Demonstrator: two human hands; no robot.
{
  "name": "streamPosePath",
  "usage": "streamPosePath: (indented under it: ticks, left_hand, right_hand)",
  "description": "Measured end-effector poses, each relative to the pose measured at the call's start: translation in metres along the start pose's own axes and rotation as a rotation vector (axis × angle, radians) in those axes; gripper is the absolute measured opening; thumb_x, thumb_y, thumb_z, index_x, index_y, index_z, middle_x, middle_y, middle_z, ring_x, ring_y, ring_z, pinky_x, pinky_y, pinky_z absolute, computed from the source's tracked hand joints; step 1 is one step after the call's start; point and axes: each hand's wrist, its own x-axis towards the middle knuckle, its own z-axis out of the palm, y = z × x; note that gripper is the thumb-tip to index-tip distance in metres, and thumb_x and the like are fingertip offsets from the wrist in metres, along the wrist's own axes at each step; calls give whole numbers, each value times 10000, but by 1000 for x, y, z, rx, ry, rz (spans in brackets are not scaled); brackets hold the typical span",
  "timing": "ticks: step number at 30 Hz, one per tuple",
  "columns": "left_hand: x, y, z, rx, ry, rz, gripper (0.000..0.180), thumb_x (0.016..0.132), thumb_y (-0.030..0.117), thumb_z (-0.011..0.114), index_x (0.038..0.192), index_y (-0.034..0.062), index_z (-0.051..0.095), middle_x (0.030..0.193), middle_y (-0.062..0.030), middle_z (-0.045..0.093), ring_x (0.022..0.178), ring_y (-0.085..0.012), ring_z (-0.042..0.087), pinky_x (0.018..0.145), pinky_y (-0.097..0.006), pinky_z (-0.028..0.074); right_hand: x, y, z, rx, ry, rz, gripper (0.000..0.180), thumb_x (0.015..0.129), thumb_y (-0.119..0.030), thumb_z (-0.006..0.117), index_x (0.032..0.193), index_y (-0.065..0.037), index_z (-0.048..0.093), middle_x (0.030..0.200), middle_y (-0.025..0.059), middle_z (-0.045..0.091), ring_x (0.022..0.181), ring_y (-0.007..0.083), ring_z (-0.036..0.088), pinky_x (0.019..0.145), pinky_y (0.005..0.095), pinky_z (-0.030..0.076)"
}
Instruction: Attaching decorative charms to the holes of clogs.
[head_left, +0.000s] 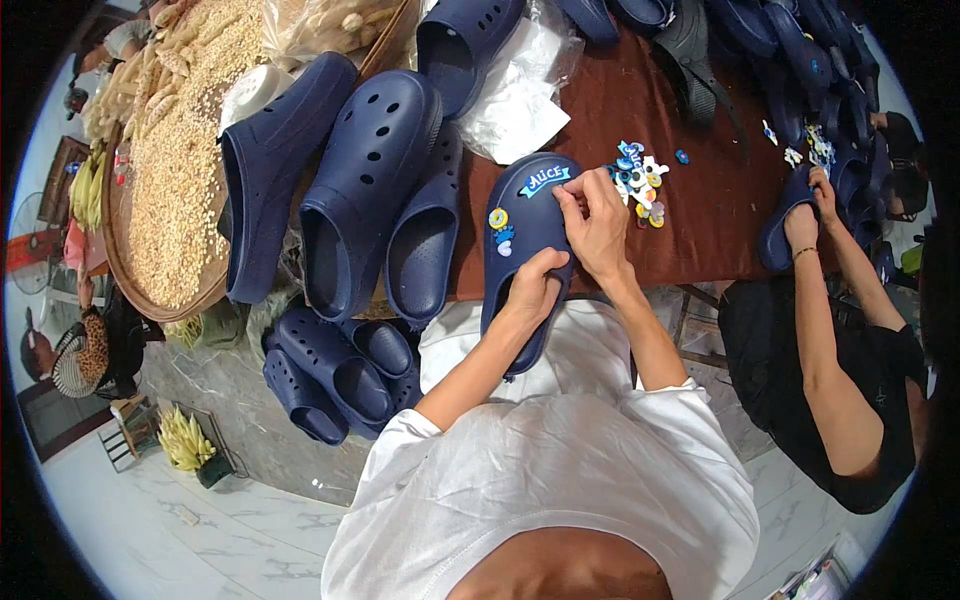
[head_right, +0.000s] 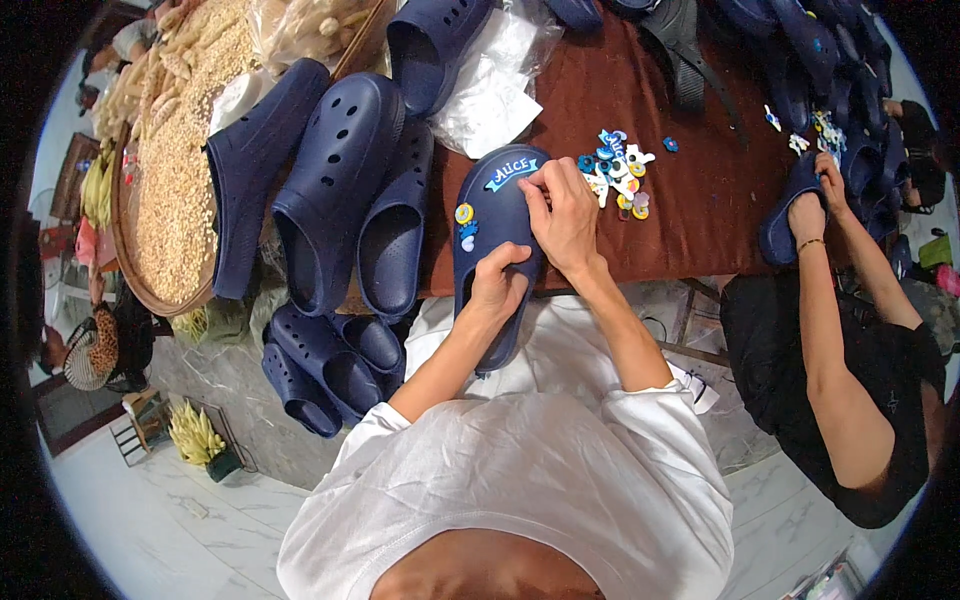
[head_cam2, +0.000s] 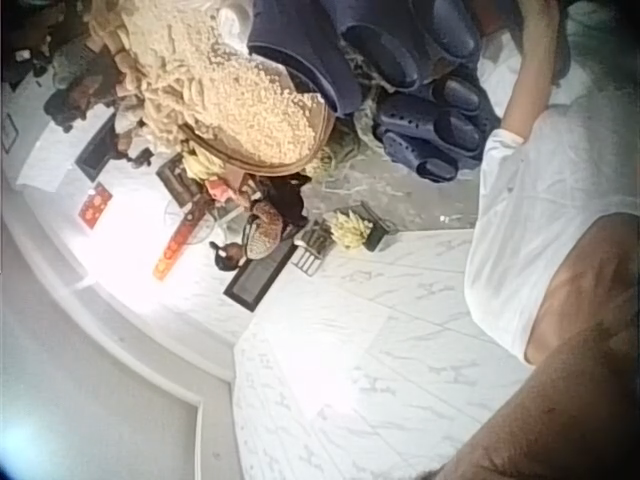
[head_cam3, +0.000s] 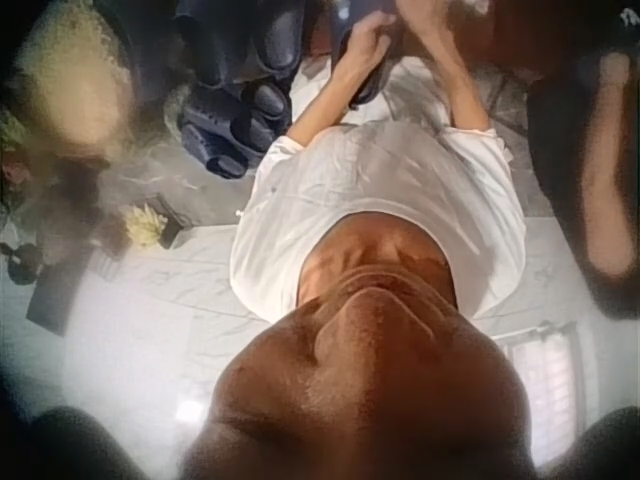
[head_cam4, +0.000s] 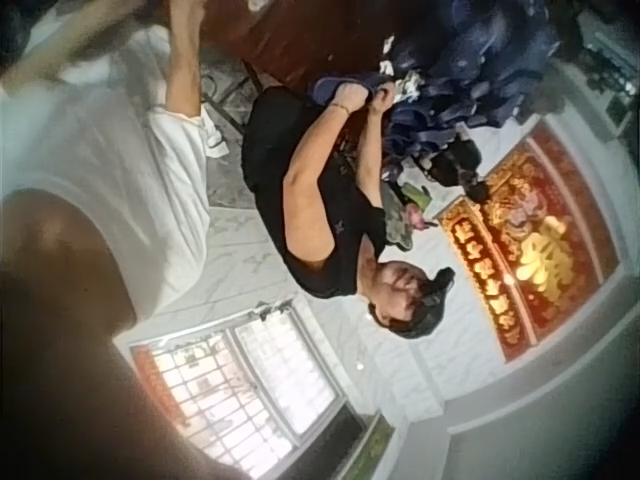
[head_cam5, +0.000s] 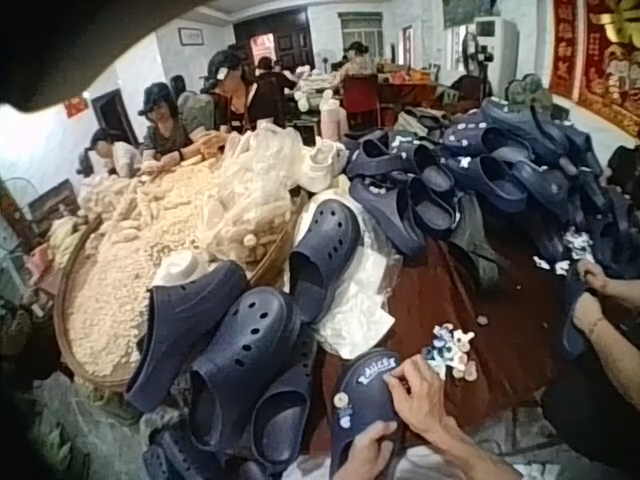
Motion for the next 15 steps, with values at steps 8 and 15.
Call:
streamPosePath:
  ticks: [8, 15]
  left_hand:
    - [-8, 6, 16, 101, 75, -41, 234, 827, 26, 586, 621, 115, 519, 705, 33, 503, 689, -77, 473, 641, -245, 365]
    - [-5, 0, 8, 70, 43, -23, 200, 821, 27, 593, 640, 102, 552, 730, 20, 540, 711, -86, 495, 666, -249, 383]
  right_hand:
    - [2, 8, -2, -9, 21, -136, 160, 838, -73, 685, 814, -21, 536, 789, 110, 524, 716, 288, 556, 625, 397, 438]
    - [-5, 12, 0, 148, 4, 210, 332, 830, -253, 775, 842, -32, 527, 766, 57, 549, 633, 143, 546, 564, 316, 450]
